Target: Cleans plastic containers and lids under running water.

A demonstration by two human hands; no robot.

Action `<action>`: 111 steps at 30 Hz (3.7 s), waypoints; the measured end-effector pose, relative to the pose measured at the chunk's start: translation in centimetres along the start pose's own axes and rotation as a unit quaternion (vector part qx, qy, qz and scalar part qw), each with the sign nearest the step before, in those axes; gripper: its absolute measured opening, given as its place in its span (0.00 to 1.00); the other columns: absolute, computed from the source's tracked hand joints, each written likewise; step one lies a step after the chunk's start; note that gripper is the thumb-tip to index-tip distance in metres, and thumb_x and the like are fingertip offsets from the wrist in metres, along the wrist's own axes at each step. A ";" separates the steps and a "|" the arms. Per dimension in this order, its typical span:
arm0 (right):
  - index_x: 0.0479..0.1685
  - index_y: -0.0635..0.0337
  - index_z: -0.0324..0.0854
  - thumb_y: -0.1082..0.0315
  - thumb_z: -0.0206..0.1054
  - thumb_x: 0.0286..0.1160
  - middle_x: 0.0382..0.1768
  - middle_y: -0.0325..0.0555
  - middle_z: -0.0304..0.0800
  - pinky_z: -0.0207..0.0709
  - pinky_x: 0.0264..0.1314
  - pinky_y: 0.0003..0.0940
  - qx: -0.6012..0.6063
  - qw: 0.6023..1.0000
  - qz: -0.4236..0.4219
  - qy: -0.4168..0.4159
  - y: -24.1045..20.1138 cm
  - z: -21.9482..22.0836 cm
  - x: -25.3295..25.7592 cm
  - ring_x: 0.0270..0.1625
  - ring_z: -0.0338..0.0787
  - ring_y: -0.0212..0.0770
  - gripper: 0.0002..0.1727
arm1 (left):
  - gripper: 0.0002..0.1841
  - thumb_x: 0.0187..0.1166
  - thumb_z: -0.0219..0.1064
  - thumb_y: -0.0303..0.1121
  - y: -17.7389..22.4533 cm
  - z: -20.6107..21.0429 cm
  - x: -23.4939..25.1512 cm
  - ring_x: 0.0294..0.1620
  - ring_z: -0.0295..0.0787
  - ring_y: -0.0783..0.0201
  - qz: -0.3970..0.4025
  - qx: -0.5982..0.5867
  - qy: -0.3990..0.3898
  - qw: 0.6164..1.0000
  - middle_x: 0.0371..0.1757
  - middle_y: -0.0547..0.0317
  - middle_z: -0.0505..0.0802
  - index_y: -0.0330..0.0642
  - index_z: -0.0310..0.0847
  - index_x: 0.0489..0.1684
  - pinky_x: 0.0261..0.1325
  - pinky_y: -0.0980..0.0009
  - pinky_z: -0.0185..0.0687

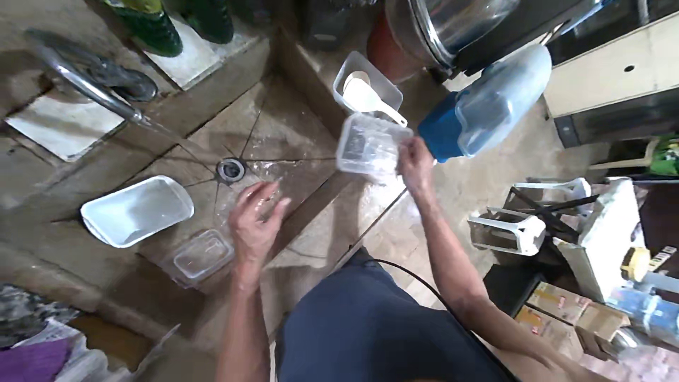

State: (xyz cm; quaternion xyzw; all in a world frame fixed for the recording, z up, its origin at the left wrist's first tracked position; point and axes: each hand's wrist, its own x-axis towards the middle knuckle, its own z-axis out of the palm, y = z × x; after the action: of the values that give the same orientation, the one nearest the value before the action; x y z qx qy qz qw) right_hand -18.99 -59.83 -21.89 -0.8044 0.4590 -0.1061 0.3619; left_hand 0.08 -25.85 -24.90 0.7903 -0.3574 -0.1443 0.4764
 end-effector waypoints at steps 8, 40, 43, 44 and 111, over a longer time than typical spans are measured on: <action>0.69 0.62 0.78 0.54 0.61 0.87 0.49 0.63 0.90 0.87 0.44 0.63 -0.113 0.980 0.140 -0.085 7.7 -3.9 -0.6 0.38 0.93 0.57 0.23 | 0.20 0.84 0.60 0.29 -8.6 -11.6 -7.3 0.72 0.83 0.34 -0.423 0.236 0.064 0.873 0.71 0.31 0.85 0.37 0.81 0.74 0.75 0.36 0.74; 0.86 0.51 0.69 0.55 0.44 0.97 0.59 0.53 0.91 0.91 0.44 0.45 0.183 0.941 0.043 -0.280 -14.6 25.1 6.6 0.44 0.95 0.46 0.25 | 0.18 0.88 0.59 0.38 -12.1 -2.7 9.9 0.55 0.92 0.52 -0.368 -0.099 0.130 0.916 0.60 0.43 0.91 0.38 0.84 0.66 0.60 0.51 0.88; 0.88 0.46 0.66 0.54 0.43 0.97 0.60 0.54 0.90 0.91 0.42 0.45 0.201 0.932 0.066 -0.295 -14.4 26.4 6.6 0.43 0.95 0.49 0.26 | 0.23 0.94 0.53 0.44 -12.9 -0.7 9.1 0.53 0.91 0.54 -0.415 -0.285 0.183 0.844 0.68 0.46 0.88 0.43 0.72 0.80 0.52 0.55 0.89; 0.88 0.45 0.66 0.54 0.42 0.97 0.59 0.53 0.91 0.89 0.43 0.44 0.205 0.926 0.061 -0.311 -14.5 27.8 6.1 0.45 0.95 0.48 0.26 | 0.24 0.94 0.51 0.45 -13.3 -0.8 8.3 0.53 0.93 0.52 -0.411 -0.324 0.218 0.824 0.68 0.45 0.88 0.42 0.68 0.83 0.52 0.54 0.92; 0.71 0.67 0.79 0.68 0.55 0.91 0.47 0.55 0.91 0.91 0.45 0.43 0.205 0.874 -0.042 -0.438 -18.6 30.2 2.6 0.40 0.93 0.44 0.19 | 0.35 0.87 0.40 0.67 -17.1 2.0 5.2 0.71 0.82 0.50 -0.518 -0.524 0.267 0.621 0.72 0.52 0.86 0.55 0.70 0.81 0.66 0.41 0.81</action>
State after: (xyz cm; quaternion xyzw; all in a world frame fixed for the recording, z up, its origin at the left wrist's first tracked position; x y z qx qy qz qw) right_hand 9.99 -41.39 -31.29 -0.6946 0.1866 0.1504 0.6783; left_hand 9.88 -25.85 -39.98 0.4646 0.3900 -0.3131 0.7307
